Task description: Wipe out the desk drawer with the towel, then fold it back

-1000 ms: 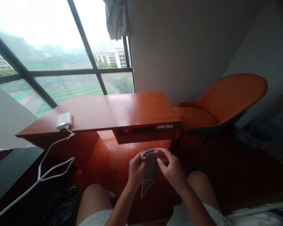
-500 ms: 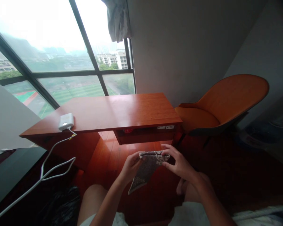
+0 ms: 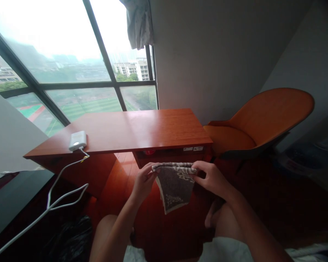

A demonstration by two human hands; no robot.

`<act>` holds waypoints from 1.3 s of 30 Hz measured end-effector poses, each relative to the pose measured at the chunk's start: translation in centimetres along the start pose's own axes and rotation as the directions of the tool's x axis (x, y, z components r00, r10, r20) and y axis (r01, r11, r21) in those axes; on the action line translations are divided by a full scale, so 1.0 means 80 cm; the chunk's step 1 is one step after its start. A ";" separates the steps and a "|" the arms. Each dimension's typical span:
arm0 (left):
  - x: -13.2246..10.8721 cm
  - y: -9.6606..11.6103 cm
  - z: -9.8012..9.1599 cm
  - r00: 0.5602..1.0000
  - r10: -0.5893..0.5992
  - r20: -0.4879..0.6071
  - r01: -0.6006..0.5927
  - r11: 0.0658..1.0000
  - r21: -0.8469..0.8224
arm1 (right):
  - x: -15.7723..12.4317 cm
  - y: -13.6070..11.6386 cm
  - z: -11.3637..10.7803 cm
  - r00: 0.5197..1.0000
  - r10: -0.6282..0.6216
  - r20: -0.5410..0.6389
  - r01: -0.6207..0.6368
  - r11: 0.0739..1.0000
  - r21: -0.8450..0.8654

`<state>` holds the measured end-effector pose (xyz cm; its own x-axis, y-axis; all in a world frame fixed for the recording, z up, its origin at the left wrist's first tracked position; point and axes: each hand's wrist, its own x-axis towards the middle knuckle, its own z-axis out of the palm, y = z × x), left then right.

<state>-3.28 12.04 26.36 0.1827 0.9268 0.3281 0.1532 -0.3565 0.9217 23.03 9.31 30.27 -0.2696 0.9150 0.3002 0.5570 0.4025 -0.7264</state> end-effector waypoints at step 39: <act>0.445 0.010 -0.030 0.963 0.034 -0.268 -0.004 0.994 0.112 | 0.436 0.107 -0.084 0.835 0.132 -0.534 0.005 0.969 0.247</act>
<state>1.01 45.04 39.31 -0.0791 0.9117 0.4032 0.2603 -0.3715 0.8912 23.63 44.88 38.68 0.2674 0.8325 0.4852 0.3448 0.3875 -0.8549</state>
